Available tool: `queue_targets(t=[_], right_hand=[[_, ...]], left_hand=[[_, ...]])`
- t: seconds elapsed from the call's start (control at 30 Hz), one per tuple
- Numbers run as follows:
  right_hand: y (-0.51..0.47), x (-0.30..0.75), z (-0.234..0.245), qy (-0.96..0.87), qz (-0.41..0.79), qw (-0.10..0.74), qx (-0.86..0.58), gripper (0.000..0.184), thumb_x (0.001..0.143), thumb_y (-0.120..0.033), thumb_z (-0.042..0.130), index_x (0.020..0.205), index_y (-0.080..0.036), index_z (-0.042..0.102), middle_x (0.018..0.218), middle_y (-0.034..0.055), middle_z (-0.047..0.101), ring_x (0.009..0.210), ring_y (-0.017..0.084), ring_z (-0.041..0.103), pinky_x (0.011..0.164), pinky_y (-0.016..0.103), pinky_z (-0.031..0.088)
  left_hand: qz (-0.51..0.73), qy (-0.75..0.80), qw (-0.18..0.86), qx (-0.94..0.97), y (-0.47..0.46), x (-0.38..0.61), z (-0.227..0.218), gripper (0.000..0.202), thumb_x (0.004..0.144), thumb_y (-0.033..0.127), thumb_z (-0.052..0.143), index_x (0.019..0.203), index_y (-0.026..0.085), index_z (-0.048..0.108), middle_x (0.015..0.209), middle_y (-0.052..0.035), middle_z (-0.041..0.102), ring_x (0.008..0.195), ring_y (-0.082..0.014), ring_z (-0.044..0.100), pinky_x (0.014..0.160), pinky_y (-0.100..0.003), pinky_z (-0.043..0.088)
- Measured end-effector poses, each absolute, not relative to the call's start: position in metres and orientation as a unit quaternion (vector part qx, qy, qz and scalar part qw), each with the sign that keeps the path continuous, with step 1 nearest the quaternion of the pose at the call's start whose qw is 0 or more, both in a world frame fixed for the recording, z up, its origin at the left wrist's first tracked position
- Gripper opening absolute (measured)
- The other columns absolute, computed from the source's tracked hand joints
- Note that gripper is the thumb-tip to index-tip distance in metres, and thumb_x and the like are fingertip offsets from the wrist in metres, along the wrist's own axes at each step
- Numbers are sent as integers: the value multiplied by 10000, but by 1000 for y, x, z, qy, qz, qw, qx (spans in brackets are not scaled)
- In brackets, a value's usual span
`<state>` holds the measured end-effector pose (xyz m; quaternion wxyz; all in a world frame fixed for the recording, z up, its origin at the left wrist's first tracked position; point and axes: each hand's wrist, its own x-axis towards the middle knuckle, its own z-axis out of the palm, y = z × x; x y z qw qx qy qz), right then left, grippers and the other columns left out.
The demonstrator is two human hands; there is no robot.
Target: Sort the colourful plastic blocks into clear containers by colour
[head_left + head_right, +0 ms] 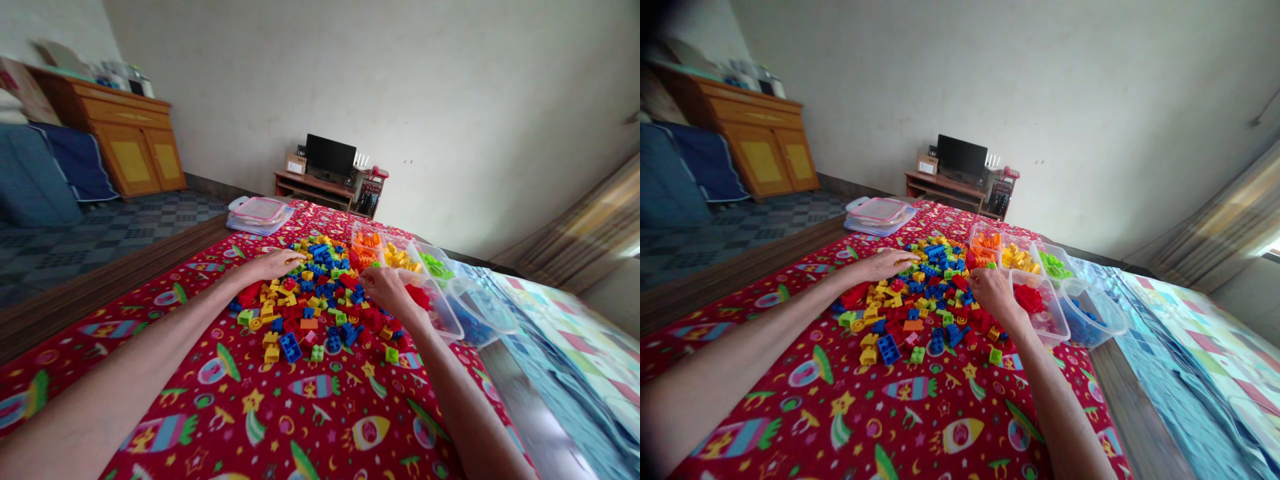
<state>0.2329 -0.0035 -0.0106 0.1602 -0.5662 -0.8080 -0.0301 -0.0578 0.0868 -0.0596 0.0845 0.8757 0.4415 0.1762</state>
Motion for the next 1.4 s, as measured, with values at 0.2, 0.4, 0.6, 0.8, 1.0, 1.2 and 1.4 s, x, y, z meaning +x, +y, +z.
queue_targets(t=[0.2,0.4,0.6,0.8,1.0,1.2,1.4], right_hand=[[-9,225,-14,-811,-52,144,-564,258,860,-210,451,789,-168,696,706,47,674,587,121,507,542,261,242],[-7,228,-16,-821,-38,121,-556,248,873,-228,453,820,-173,690,752,56,687,640,132,543,558,253,269],[-4,231,-21,-820,-43,127,-557,238,874,-226,460,799,-188,683,739,51,684,614,130,530,550,248,279],[-7,228,-23,-819,-41,119,-560,225,878,-211,472,765,-183,665,703,45,664,587,126,522,533,243,274],[-7,228,-23,-825,-52,107,-553,237,895,-222,467,755,-179,654,719,55,668,608,131,532,541,237,288],[-13,223,-16,-817,-62,134,-557,255,893,-215,462,732,-162,653,667,53,651,557,120,497,531,251,253],[-29,208,-3,-821,51,265,-504,340,930,-337,442,783,-144,679,599,18,632,529,99,514,536,214,300]], left_hand=[[156,441,78,881,71,-42,-28,358,855,346,443,1031,163,696,1055,-65,709,948,-186,640,851,-241,452],[5,483,116,868,56,-43,-11,347,741,456,607,962,205,700,854,-15,724,732,-157,636,610,-195,429],[-46,477,97,872,40,-37,-2,458,637,398,705,1061,226,681,938,-21,728,765,-171,642,611,-197,432],[-35,462,105,880,33,-30,-3,500,629,278,698,1125,231,659,987,-17,722,798,-183,654,650,-209,459],[34,448,55,892,42,-34,-3,398,686,245,615,1079,220,678,1001,-28,713,850,-194,648,729,-236,472],[183,416,265,850,48,-24,-10,472,679,303,667,1124,167,589,917,-37,718,760,-160,659,667,-243,512],[288,359,306,834,34,1,-10,206,670,227,659,848,169,575,769,-8,683,720,-153,659,679,-266,533]])
